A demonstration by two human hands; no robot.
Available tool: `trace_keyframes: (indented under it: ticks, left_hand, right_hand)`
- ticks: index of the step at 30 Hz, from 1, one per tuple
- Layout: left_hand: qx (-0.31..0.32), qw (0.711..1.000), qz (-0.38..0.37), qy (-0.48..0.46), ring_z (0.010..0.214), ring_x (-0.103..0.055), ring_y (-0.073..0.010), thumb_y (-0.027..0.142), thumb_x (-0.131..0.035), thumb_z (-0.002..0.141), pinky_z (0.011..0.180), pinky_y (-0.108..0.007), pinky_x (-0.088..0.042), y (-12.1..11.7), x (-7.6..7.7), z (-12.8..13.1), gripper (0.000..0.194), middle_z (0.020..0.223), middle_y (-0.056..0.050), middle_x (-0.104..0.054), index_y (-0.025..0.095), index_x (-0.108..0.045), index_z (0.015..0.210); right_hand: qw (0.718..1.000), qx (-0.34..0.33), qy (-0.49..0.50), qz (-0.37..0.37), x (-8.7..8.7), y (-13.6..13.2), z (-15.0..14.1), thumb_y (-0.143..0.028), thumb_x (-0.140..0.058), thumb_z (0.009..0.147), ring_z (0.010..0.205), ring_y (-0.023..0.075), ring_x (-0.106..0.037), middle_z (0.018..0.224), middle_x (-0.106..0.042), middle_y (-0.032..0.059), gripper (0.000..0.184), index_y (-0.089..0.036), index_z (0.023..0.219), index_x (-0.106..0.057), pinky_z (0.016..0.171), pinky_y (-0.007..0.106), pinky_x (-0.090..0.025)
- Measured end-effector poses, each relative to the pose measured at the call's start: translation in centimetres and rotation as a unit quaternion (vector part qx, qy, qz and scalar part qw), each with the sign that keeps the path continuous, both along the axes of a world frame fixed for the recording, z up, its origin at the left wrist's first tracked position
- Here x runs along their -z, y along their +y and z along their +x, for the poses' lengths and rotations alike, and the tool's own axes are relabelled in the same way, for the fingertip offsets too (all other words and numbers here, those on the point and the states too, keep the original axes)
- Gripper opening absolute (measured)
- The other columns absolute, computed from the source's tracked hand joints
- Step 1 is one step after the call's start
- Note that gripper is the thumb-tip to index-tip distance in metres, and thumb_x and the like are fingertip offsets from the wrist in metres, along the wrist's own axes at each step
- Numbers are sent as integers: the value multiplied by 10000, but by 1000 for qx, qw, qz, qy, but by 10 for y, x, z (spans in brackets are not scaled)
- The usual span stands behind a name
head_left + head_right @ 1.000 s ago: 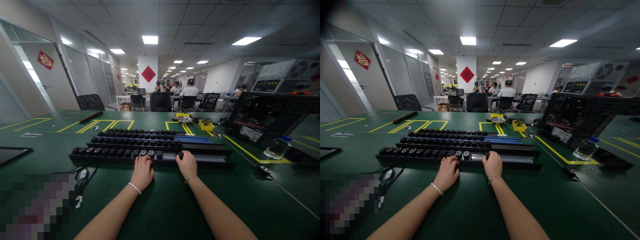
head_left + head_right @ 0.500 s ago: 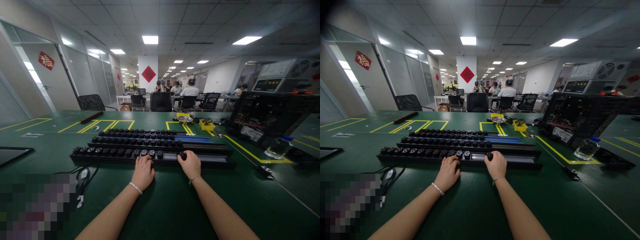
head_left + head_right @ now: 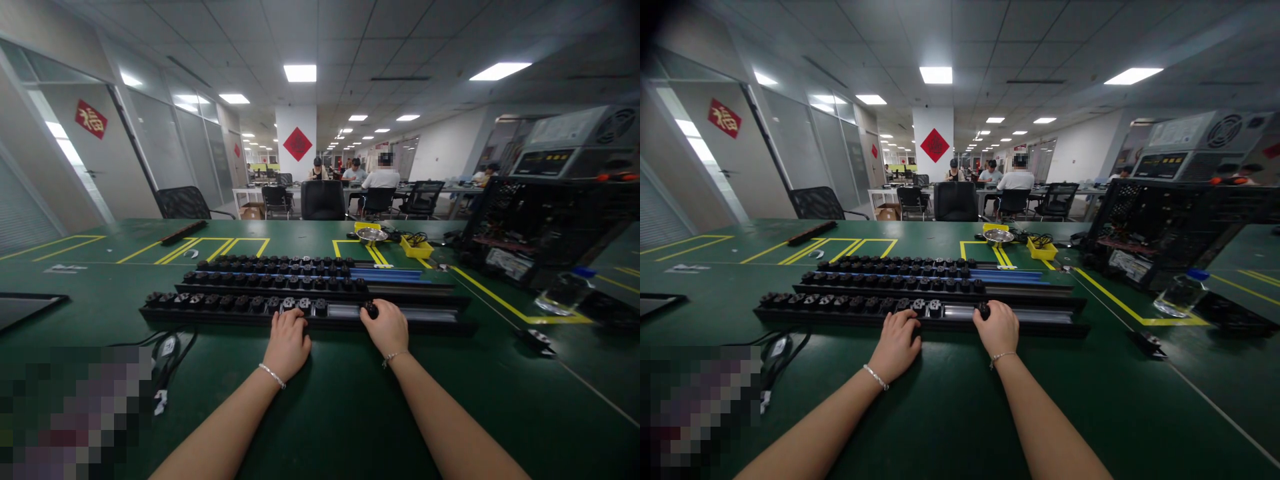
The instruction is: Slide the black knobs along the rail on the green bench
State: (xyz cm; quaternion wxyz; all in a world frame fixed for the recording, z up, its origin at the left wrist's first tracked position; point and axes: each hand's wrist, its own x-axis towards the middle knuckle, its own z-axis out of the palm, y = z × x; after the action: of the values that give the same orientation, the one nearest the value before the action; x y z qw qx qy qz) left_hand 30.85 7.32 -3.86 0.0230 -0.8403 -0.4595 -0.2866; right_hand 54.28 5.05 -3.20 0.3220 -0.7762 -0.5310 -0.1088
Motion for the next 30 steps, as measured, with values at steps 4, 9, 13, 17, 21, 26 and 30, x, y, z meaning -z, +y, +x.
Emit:
trace_keyframes:
  ticks: [4,9,13,17,21,26,30]
  left_hand:
    - [1,1000,-6,1,1107,-469,-242,168,-494,728,1072,-526,-223,0,-1,0,214,1116,-80,-548,185,-584,922]
    - [0,1000,-6,0,1104,-473,-243,172,-501,726,1067,-530,-229,-1,-1,0,203,1109,-77,-553,189,-585,910]
    - [-1,1000,-2,0,1102,-475,-246,169,-500,726,1065,-532,-230,0,-1,0,202,1103,-79,-556,191,-584,908]
    - [2,1000,-1,0,1103,-476,-246,169,-498,728,1063,-532,-238,0,-1,0,203,1106,-80,-555,190,-583,911]
    - [4,1000,1,0,1106,-473,-247,172,-494,733,1063,-534,-235,0,0,0,204,1109,-82,-552,188,-583,915]
    - [6,1000,1,-1,1108,-469,-248,172,-490,736,1062,-537,-233,0,0,-1,205,1113,-83,-550,191,-583,918]
    - [5,1000,5,-4,1103,-472,-248,162,-492,726,1062,-534,-234,0,1,-1,207,1113,-83,-550,194,-582,911]
  right_hand:
    - [1000,3,-2,6,1,1,1,-376,-495,766,979,215,-546,1014,-648,105,342,-139,965,-639,863,313,-365]
    - [1000,5,-8,6,1,1,2,-368,-491,764,954,214,-553,991,-648,109,328,-136,943,-639,844,311,-372]
    - [1000,9,-15,14,2,0,2,-366,-491,764,957,217,-549,981,-647,111,321,-138,939,-635,845,318,-371]
    - [1000,9,-14,19,2,0,2,-357,-489,763,946,218,-549,969,-646,112,315,-134,933,-633,843,322,-377]
    - [1000,5,-12,23,3,1,5,-339,-488,759,934,218,-549,962,-642,119,304,-125,920,-632,843,311,-381]
    - [1000,16,-10,16,1,-1,7,-337,-484,753,927,217,-547,949,-642,113,298,-132,914,-630,836,315,-378]
    - [1000,24,-11,6,-1,-1,7,-336,-480,751,929,216,-547,953,-646,105,294,-139,909,-630,837,312,-368]
